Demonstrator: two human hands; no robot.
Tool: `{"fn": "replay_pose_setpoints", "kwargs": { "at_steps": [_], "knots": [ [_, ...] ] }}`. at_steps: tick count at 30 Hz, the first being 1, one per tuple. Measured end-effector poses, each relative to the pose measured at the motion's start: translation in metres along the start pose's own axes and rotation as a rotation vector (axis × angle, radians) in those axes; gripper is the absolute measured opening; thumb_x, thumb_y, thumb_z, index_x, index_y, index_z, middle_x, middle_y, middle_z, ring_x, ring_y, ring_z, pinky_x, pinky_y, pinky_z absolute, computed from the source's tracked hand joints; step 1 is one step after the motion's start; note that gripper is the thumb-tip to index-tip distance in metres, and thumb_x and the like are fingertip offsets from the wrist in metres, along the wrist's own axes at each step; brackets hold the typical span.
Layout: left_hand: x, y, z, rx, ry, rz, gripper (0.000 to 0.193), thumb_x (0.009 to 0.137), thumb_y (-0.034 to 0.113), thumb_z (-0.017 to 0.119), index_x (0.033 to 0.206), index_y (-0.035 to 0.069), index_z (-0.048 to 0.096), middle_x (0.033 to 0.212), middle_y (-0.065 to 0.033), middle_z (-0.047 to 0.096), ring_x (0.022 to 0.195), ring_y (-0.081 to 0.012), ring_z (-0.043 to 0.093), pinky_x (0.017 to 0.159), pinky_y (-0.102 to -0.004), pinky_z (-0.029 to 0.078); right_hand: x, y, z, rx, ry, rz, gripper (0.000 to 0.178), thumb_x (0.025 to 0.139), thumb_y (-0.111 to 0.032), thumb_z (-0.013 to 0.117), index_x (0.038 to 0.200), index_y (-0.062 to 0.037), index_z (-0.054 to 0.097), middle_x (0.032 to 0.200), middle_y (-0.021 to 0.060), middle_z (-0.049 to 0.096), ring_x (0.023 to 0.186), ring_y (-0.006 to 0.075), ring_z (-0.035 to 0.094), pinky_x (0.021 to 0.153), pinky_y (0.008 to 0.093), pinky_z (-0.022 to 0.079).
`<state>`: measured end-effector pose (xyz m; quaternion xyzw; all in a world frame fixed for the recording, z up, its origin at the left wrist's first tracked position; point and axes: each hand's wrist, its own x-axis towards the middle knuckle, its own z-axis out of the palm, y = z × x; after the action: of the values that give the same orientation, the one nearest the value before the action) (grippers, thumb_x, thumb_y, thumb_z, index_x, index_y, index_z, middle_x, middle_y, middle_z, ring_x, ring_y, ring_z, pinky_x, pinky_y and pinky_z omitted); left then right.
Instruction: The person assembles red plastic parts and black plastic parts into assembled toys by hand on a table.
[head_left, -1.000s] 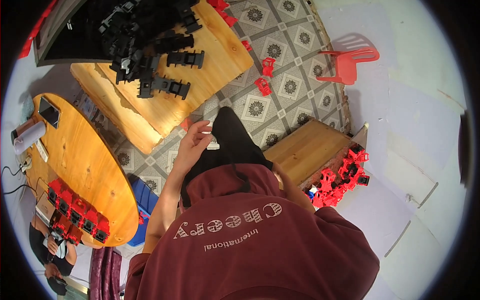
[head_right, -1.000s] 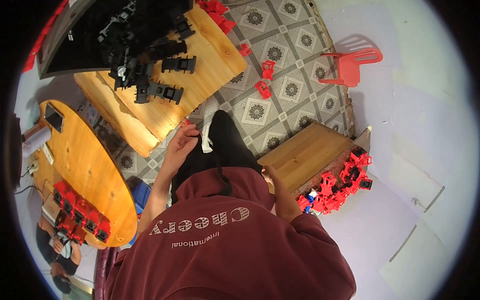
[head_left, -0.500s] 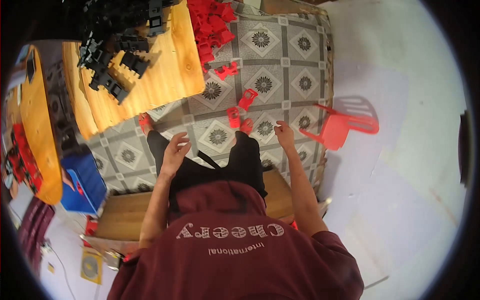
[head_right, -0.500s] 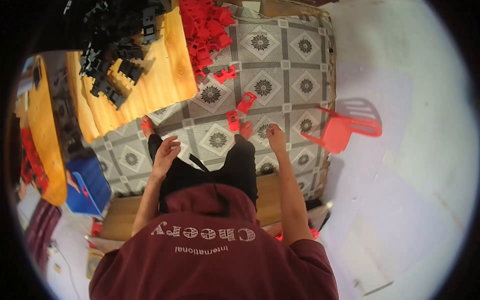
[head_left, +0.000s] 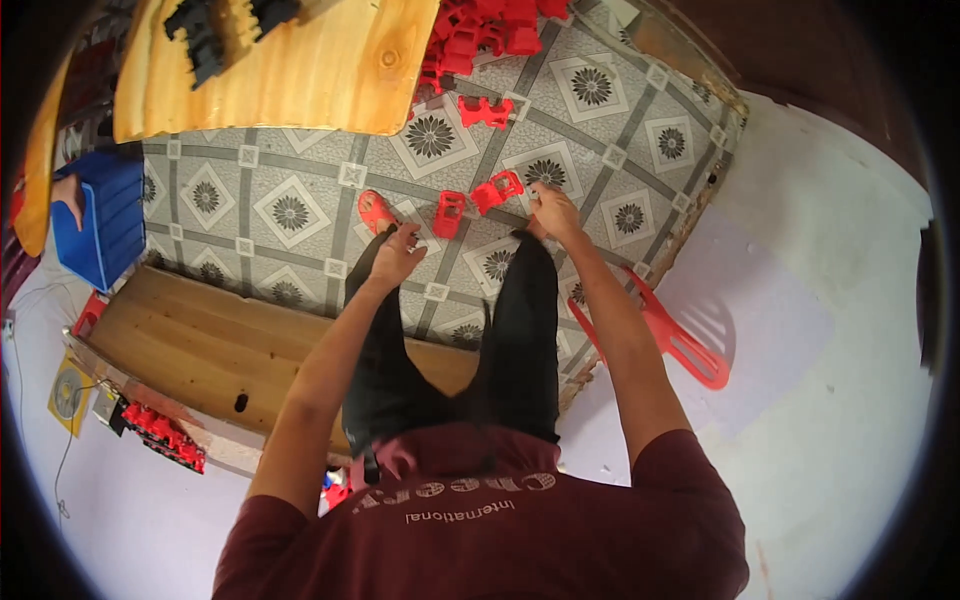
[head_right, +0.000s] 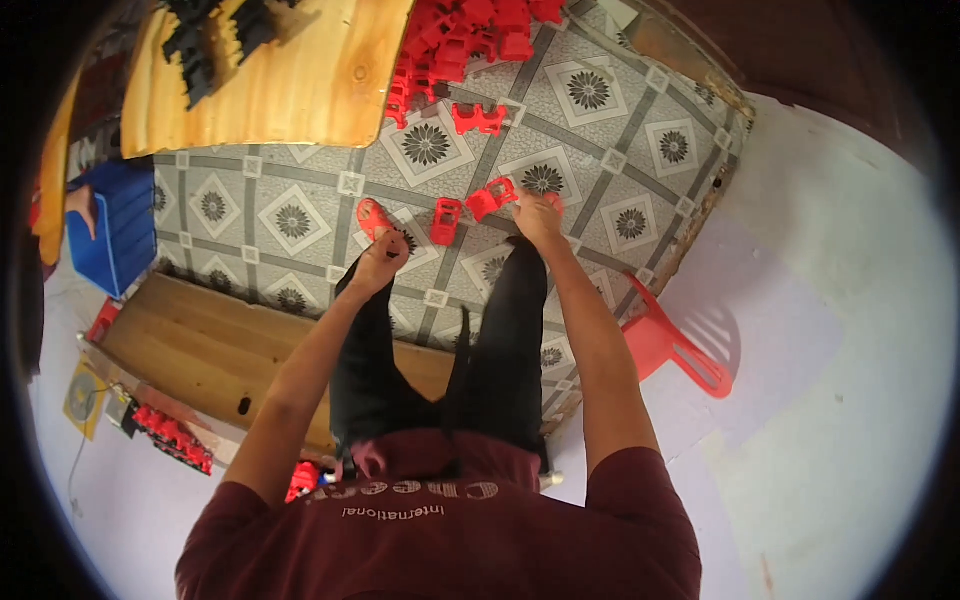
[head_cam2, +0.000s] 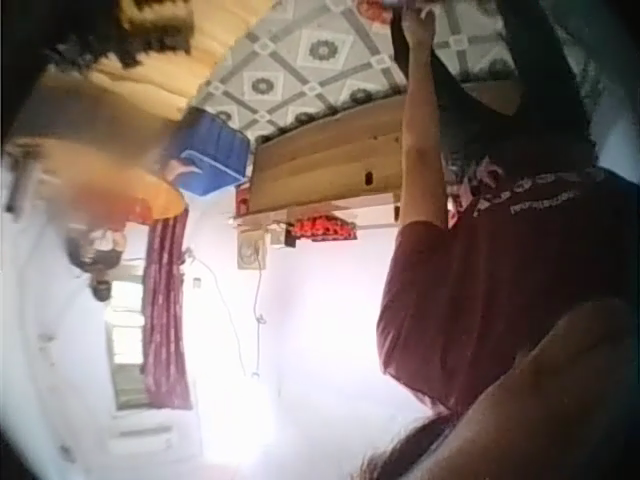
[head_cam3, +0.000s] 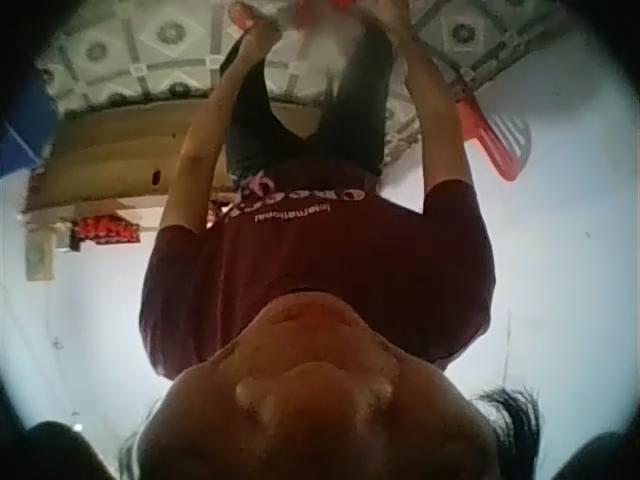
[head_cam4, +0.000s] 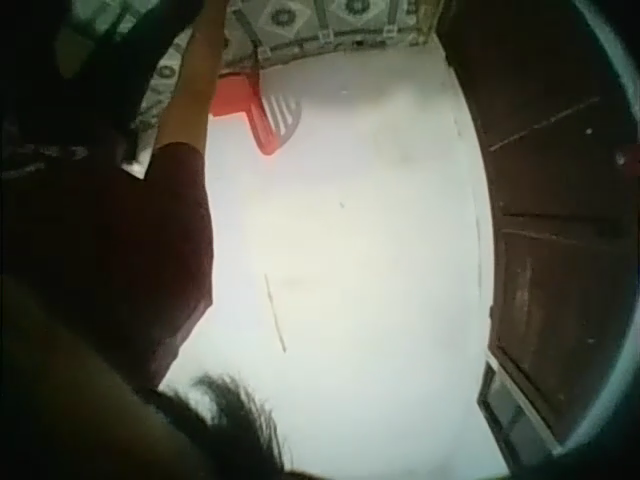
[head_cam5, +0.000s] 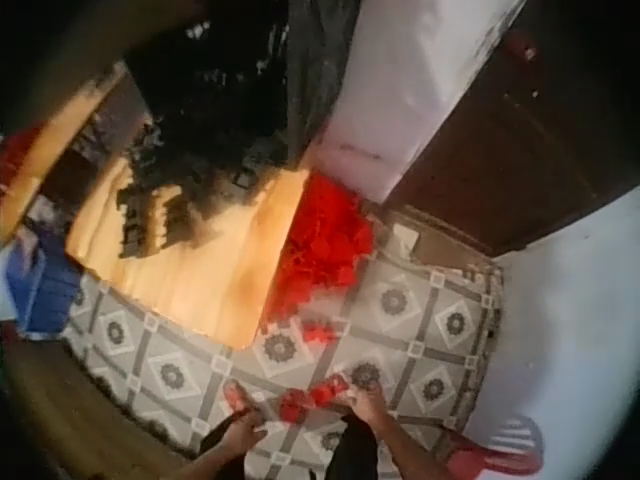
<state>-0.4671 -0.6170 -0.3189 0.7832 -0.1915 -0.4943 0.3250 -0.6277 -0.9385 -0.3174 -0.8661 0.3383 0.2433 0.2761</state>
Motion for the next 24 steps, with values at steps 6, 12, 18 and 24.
{"fn": "replay_pose_setpoints", "kwargs": {
  "at_steps": [6, 12, 18, 24],
  "knots": [
    [0.126, -0.158, 0.159, 0.121, 0.295, -0.189, 0.082, 0.074, 0.026, 0.076, 0.143, 0.014, 0.034, 0.121, -0.0194, 0.055, 0.114, -0.0380, 0.052, 0.094, -0.0453, 0.045, 0.151, 0.057, 0.152, -0.361, -0.286, -0.117, 0.059, 0.080, -0.017, 0.064, 0.135, -0.0166, 0.045, 0.130, 0.0115, 0.051, 0.120, 0.0341, 0.051, 0.094, 0.0494, 0.045],
    [0.199, -0.256, 0.248, 0.145, 0.353, -0.551, 0.088, 0.068, 0.027, 0.078, 0.144, 0.019, 0.033, 0.125, -0.0177, 0.055, 0.115, -0.0404, 0.053, 0.094, -0.0481, 0.045, 0.201, 0.128, 0.274, -0.393, -0.174, -0.189, 0.035, 0.084, -0.014, 0.056, 0.118, -0.0109, 0.054, 0.117, 0.0133, 0.058, 0.108, 0.0326, 0.059, 0.083, 0.0480, 0.050],
    [0.188, -0.308, 0.227, -0.346, 0.344, -0.308, 0.035, 0.080, 0.019, 0.065, 0.114, 0.007, 0.064, 0.102, -0.0114, 0.067, 0.094, -0.0281, 0.065, 0.081, -0.0395, 0.052, 0.225, 0.119, 0.255, -0.018, -0.246, -0.533, 0.014, 0.080, -0.011, 0.057, 0.089, -0.0126, 0.067, 0.117, 0.0117, 0.062, 0.107, 0.0321, 0.059, 0.084, 0.0454, 0.049],
    [0.260, -0.137, 0.136, -1.295, 0.444, -0.070, 0.053, 0.090, 0.031, 0.061, 0.134, 0.005, 0.046, 0.126, -0.0089, 0.054, 0.106, -0.0233, 0.061, 0.095, -0.0417, 0.049, 0.282, 0.118, 0.138, -0.189, 0.174, -0.735, 0.016, 0.070, -0.011, 0.069, 0.084, -0.0186, 0.071, 0.140, 0.0104, 0.045, 0.132, 0.0367, 0.038, 0.106, 0.0521, 0.031]
  ]
}}
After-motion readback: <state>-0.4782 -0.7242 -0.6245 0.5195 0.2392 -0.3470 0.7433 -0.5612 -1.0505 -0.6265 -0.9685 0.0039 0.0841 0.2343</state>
